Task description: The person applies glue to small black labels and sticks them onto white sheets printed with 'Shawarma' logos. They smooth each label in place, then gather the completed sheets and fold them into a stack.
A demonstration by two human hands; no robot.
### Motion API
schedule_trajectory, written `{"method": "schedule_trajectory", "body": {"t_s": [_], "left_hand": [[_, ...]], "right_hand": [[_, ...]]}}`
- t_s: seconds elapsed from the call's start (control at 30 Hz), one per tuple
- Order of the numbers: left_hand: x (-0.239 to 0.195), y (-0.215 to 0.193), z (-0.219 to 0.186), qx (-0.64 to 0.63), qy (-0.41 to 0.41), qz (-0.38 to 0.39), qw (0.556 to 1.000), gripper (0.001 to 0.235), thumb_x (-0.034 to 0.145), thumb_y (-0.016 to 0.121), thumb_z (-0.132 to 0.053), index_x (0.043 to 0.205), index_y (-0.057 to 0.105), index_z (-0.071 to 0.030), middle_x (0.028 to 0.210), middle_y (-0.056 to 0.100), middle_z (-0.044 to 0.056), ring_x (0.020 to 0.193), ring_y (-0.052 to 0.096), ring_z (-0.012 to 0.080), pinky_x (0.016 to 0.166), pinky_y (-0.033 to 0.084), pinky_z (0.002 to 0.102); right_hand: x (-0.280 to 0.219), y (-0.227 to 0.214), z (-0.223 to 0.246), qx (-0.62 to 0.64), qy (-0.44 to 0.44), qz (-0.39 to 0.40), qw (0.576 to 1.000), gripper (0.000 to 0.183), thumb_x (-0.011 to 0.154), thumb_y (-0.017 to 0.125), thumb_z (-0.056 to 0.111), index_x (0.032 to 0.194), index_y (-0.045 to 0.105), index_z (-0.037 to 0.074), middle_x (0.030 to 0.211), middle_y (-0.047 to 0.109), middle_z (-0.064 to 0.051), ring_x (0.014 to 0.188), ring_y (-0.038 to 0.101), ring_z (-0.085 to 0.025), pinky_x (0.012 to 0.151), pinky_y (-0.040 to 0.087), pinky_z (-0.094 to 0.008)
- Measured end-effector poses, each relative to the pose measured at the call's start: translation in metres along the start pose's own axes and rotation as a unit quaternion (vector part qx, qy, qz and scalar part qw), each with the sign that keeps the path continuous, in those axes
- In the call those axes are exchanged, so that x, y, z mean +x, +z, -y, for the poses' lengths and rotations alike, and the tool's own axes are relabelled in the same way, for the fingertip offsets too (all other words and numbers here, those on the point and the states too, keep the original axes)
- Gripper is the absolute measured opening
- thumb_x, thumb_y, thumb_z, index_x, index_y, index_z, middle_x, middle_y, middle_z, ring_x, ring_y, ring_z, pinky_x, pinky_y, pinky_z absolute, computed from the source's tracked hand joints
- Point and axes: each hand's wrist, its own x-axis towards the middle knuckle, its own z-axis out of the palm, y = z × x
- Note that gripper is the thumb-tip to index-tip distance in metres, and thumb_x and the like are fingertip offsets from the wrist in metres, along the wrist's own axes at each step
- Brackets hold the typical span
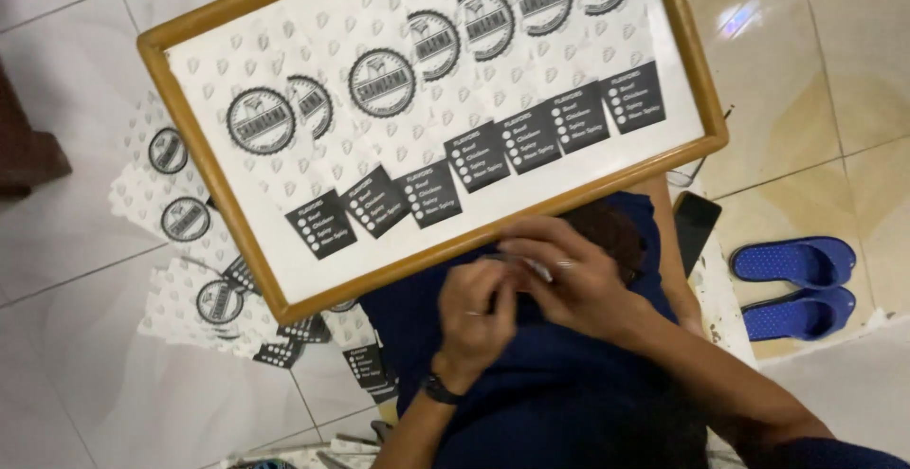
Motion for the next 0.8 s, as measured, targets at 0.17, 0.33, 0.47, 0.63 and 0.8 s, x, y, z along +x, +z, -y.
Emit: {"method": "schedule_trajectory", "body": {"t_s": [0.17,0.33,0.47,0.63,0.8], "left_hand": [[0.009,0.059,-0.011,-0.049,-0.003,0.234,0.971,0.035,0.079,0.079,-0.007,0.112,0.066,0.001,0.106,0.062,0.017,0.090,0.062,0.0364,0.077,0.054,0.046],[0.003,0.081,0.006,-0.091,-0.082,0.384,0.915,0.056,0.074,0.082,-0.020,0.118,0.057,0.002,0.118,0.057,0.025,0.107,0.057,0.0475,0.093,0.046,0.055],[-0.003,0.085,0.007,-0.079,-0.130,0.376,0.914,0.056,0.082,0.078,-0.030,0.120,0.057,0.005,0.115,0.058,0.030,0.105,0.059,0.0508,0.093,0.048,0.056],[-0.018,0.092,0.024,-0.087,-0.145,0.401,0.900,0.041,0.094,0.067,-0.039,0.106,0.064,0.000,0.103,0.061,0.013,0.094,0.061,0.0329,0.086,0.049,0.045],[-0.005,0.087,0.023,-0.167,-0.119,0.351,0.914,0.013,0.095,0.064,0.000,0.095,0.071,0.010,0.100,0.069,0.020,0.086,0.069,0.0321,0.079,0.058,0.040]], "right_hand": [[-0.094,-0.038,-0.044,-0.172,0.133,-0.030,0.976,0.029,0.086,0.076,0.012,0.115,0.077,0.012,0.110,0.074,-0.007,0.100,0.073,-0.026,0.090,0.059,-0.039],[-0.126,-0.047,-0.069,-0.262,0.143,-0.030,0.954,0.024,0.088,0.077,0.023,0.111,0.079,0.017,0.106,0.074,-0.006,0.097,0.071,-0.026,0.086,0.056,-0.039],[-0.136,-0.052,-0.086,-0.259,0.189,-0.065,0.945,0.029,0.078,0.085,0.032,0.107,0.083,0.026,0.102,0.061,-0.010,0.086,0.065,-0.030,0.078,0.057,-0.043],[-0.128,-0.058,-0.070,-0.209,0.201,-0.038,0.956,0.029,0.086,0.080,0.017,0.114,0.077,0.010,0.107,0.062,-0.011,0.104,0.063,-0.023,0.093,0.052,-0.033],[-0.120,-0.068,-0.060,-0.249,0.266,-0.015,0.931,0.007,0.090,0.075,0.011,0.096,0.072,0.010,0.105,0.072,-0.003,0.096,0.070,-0.014,0.087,0.055,-0.024]]}}
